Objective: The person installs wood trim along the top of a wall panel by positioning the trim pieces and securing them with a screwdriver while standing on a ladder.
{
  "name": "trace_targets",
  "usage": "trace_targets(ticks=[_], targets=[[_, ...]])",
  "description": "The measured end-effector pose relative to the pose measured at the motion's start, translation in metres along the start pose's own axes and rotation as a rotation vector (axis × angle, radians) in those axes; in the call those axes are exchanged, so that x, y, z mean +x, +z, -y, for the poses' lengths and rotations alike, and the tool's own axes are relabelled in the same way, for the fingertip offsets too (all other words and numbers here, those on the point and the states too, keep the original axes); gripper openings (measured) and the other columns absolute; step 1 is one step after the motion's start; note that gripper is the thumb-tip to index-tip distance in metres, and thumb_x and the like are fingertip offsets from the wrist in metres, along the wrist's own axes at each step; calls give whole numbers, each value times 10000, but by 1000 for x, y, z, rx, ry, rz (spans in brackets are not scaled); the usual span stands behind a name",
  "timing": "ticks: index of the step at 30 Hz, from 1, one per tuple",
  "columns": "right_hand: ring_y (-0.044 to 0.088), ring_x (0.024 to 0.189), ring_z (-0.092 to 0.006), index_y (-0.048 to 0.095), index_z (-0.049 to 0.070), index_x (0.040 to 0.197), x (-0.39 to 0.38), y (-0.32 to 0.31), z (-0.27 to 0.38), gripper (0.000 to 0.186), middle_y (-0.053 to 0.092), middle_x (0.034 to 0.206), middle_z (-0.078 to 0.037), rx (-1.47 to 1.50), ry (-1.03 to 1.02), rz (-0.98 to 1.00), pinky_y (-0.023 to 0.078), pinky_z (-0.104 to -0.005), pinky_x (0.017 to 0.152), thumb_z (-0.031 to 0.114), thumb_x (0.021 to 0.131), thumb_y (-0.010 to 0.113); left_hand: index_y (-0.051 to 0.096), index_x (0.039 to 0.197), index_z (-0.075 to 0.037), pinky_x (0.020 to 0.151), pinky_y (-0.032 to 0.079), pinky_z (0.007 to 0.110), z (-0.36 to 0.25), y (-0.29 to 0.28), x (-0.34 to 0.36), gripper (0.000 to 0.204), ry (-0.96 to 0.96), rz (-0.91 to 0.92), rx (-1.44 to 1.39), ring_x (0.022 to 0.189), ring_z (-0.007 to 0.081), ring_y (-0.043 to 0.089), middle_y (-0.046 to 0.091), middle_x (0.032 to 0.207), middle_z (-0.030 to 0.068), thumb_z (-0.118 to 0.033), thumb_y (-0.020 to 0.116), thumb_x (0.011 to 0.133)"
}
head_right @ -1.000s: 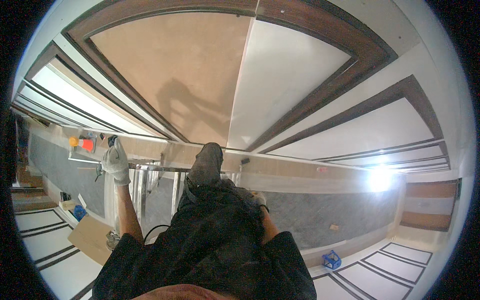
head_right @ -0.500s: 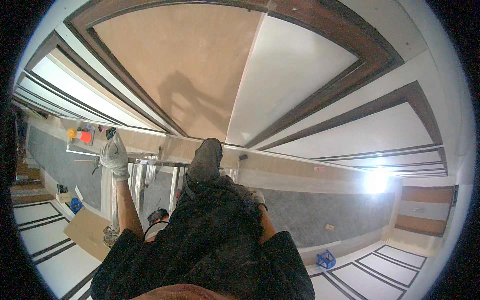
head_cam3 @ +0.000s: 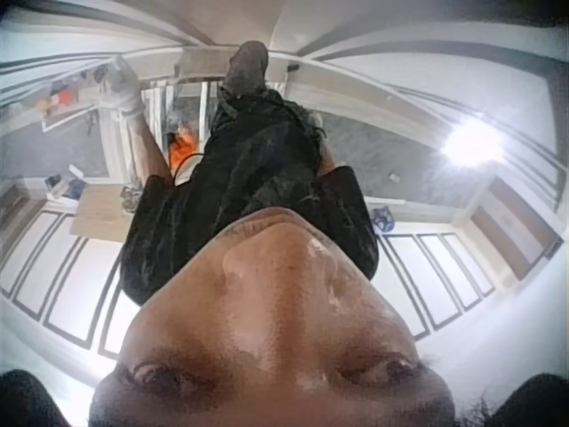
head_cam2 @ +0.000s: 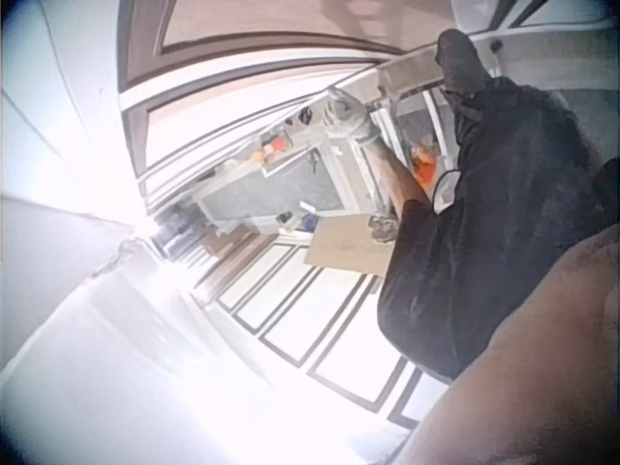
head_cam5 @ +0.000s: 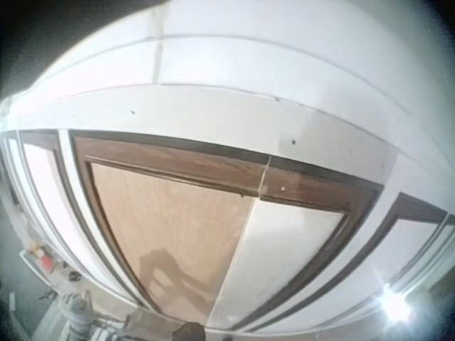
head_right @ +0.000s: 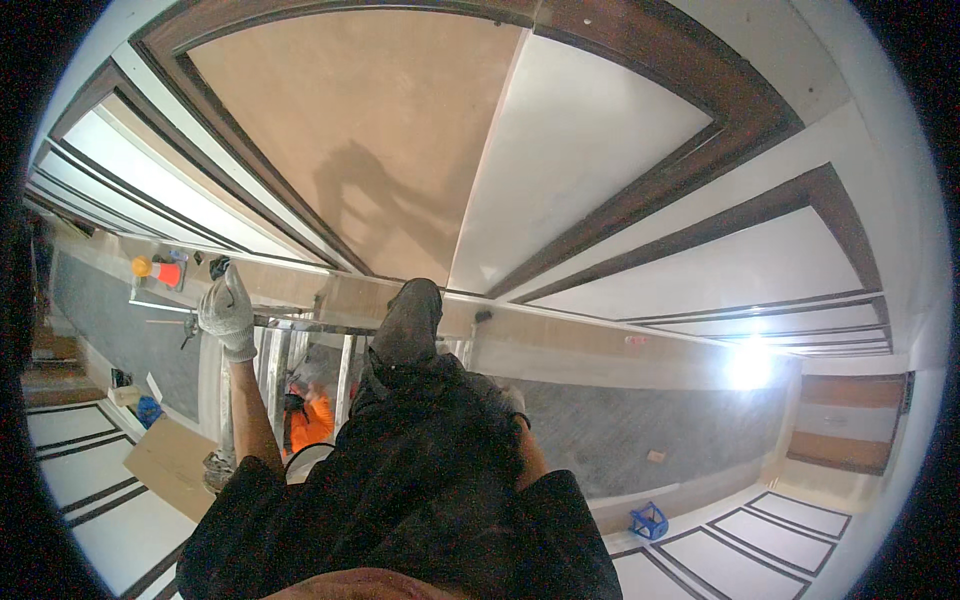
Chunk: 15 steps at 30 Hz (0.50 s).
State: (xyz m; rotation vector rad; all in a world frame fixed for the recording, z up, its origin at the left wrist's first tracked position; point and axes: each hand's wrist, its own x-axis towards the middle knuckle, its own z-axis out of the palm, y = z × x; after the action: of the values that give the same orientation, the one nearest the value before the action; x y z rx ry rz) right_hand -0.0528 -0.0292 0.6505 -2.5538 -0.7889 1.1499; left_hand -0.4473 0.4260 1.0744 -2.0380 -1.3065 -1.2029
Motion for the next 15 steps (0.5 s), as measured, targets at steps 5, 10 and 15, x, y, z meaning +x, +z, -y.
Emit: trace_targets(ticks=[5,10,15], targets=[[730,988,-336,767,81,1104,-3,-22,7,377,749,1100,-176,4,-8,192,558,-422,864,346,844,702,560,565,-109,452,403,418,3,-1,-2,376,-17,-31,-41,456,287,513,530,543,95,-105,769,878],[731,946,-326,761,67,1103,-51,-40,-2,385,752,1057,-174,-21,26,200,558,-424,840,353,856,685,569,571,-106,465,418,416,10,0,-10,366,-34,-12,11,459,289,522,549,551,95,-114,774,874],[731,904,-317,755,54,1102,-65,-61,9,395,755,1014,-171,-60,45,212,558,-425,815,361,869,669,558,571,-112,494,429,417,19,-2,-20,374,-73,46,64,494,291,547,548,562,93,-136,778,873]])
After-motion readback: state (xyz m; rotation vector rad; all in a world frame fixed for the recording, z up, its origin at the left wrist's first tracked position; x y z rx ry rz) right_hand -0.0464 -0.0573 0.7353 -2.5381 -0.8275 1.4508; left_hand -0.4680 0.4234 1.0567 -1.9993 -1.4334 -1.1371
